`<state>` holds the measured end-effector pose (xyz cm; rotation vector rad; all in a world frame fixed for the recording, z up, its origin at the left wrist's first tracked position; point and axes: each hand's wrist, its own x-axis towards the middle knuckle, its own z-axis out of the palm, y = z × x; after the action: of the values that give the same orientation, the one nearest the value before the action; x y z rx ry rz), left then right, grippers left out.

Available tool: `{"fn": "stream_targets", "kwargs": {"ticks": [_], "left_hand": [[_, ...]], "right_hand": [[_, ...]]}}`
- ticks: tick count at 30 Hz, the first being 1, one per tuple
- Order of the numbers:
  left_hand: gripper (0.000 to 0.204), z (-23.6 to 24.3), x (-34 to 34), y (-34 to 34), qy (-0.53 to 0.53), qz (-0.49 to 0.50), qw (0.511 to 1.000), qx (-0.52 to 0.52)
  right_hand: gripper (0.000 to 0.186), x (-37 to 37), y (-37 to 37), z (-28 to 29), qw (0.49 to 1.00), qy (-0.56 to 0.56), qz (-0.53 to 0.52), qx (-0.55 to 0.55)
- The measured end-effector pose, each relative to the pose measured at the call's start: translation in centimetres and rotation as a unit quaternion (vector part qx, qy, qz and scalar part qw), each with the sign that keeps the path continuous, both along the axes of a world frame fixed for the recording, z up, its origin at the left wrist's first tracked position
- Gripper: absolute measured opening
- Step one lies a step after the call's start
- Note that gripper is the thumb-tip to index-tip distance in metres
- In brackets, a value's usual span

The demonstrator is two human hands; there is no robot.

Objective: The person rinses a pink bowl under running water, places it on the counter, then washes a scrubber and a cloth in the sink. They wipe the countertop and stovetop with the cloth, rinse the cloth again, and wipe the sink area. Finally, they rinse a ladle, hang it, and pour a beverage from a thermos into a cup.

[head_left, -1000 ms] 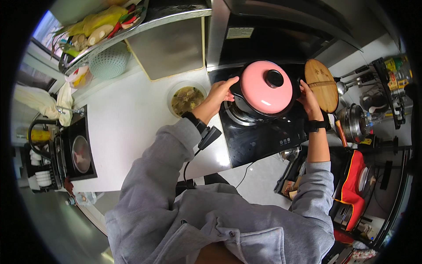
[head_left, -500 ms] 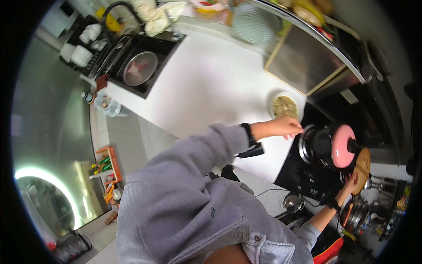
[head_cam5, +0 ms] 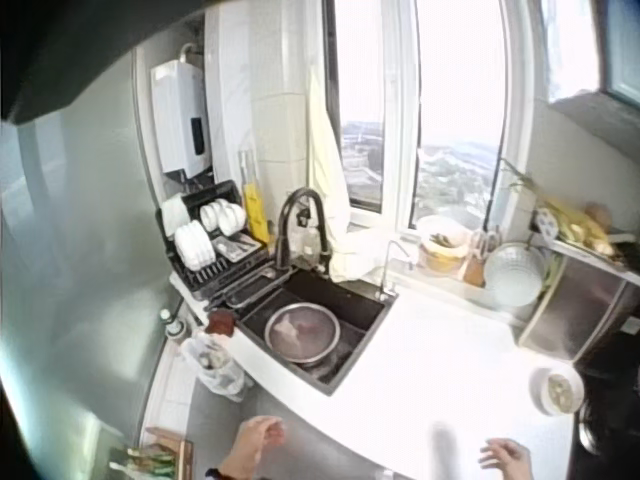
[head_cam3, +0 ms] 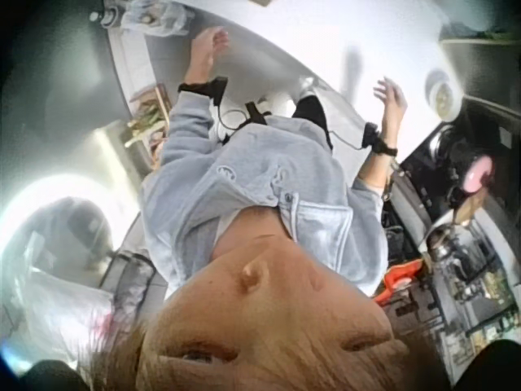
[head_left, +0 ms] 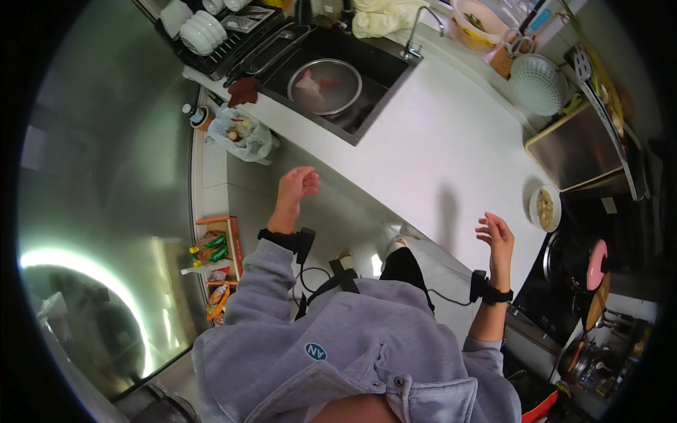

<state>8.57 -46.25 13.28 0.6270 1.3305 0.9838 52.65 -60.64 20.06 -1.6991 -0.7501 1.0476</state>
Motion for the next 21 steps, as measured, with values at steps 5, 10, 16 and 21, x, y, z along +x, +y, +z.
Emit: {"fn": "stream_targets", "kwargs": {"ticks": [5, 10, 16, 21], "left_hand": [[0.022, -3.5, -8.4, 5.6, 0.099, 0.104, 0.989, 0.047], [0.032, -6.0, -13.8, 13.6, 0.4, 0.094, 0.901, 0.136], [0.05, -5.6, -18.5, 23.0, 0.597, 0.01, 0.793, 0.122], [0.074, -7.1, -20.4, 28.6, 0.705, -0.101, 0.696, 0.091]], "right_hand": [[0.024, -8.8, 6.1, 1.7, 0.996, 0.018, 0.086, 0.009], [0.023, -13.4, 11.9, 0.2, 0.993, 0.078, 0.091, 0.008], [0.023, -18.6, 22.3, -2.4, 0.986, 0.115, 0.116, -0.027], [0.022, -22.9, 28.6, -2.6, 0.961, 0.155, 0.224, -0.043]]}}
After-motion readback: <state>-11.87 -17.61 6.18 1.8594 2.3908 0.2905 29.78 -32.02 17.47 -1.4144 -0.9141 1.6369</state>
